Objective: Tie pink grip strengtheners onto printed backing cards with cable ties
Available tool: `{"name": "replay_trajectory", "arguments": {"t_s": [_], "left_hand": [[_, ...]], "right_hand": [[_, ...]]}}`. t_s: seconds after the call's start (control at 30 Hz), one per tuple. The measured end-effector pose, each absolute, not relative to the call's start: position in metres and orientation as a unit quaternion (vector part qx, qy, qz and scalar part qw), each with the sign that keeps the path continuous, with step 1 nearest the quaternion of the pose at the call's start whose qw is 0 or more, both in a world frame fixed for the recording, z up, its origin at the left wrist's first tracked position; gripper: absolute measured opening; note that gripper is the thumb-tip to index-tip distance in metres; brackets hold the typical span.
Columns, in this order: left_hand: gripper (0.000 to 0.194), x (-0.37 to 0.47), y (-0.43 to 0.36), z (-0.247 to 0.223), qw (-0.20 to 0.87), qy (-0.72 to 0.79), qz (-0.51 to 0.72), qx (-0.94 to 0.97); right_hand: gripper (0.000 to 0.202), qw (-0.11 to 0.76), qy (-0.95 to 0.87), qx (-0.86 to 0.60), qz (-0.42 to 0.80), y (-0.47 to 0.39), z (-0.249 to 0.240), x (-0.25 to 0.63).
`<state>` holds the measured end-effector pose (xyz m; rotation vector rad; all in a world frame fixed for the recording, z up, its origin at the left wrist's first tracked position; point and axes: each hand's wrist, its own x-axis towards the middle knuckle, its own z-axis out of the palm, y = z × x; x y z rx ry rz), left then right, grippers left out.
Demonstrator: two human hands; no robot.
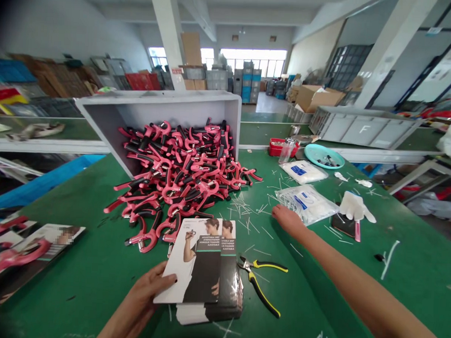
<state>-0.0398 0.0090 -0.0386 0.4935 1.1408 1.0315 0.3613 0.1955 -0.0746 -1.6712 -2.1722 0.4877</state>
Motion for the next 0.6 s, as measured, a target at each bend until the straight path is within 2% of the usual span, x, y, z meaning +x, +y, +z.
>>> {"name": "replay_trajectory", "arguments": {"t_s": [0.13, 0.3, 0.4, 0.5, 0.6], "left_hand": [[0.055, -0.061, 0.008, -0.031, 0.631, 0.565, 0.478, 0.232], [0.044, -0.087, 0.032, -0.021, 0.603, 0.565, 0.434, 0.358], [0.038, -0.085, 0.045, -0.023, 0.584, 0.550, 0.419, 0.424], [0.041, -0.073, 0.051, -0.033, 0.581, 0.526, 0.418, 0.460], [0.040, -0.065, 0.054, -0.044, 0.587, 0.504, 0.427, 0.469]], "right_hand": [[0.024, 0.260, -0.724, -0.587, 0.251, 0.191, -0.054, 0.341], [0.036, 0.342, -0.673, -0.539, 0.372, 0.163, -0.042, 0.285], [0.031, 0.402, -0.631, -0.489, 0.449, 0.145, -0.032, 0.245], [0.022, 0.466, -0.583, -0.418, 0.518, 0.127, -0.016, 0.205], [0.015, 0.465, -0.618, -0.399, 0.492, 0.108, -0.005, 0.171]]}}
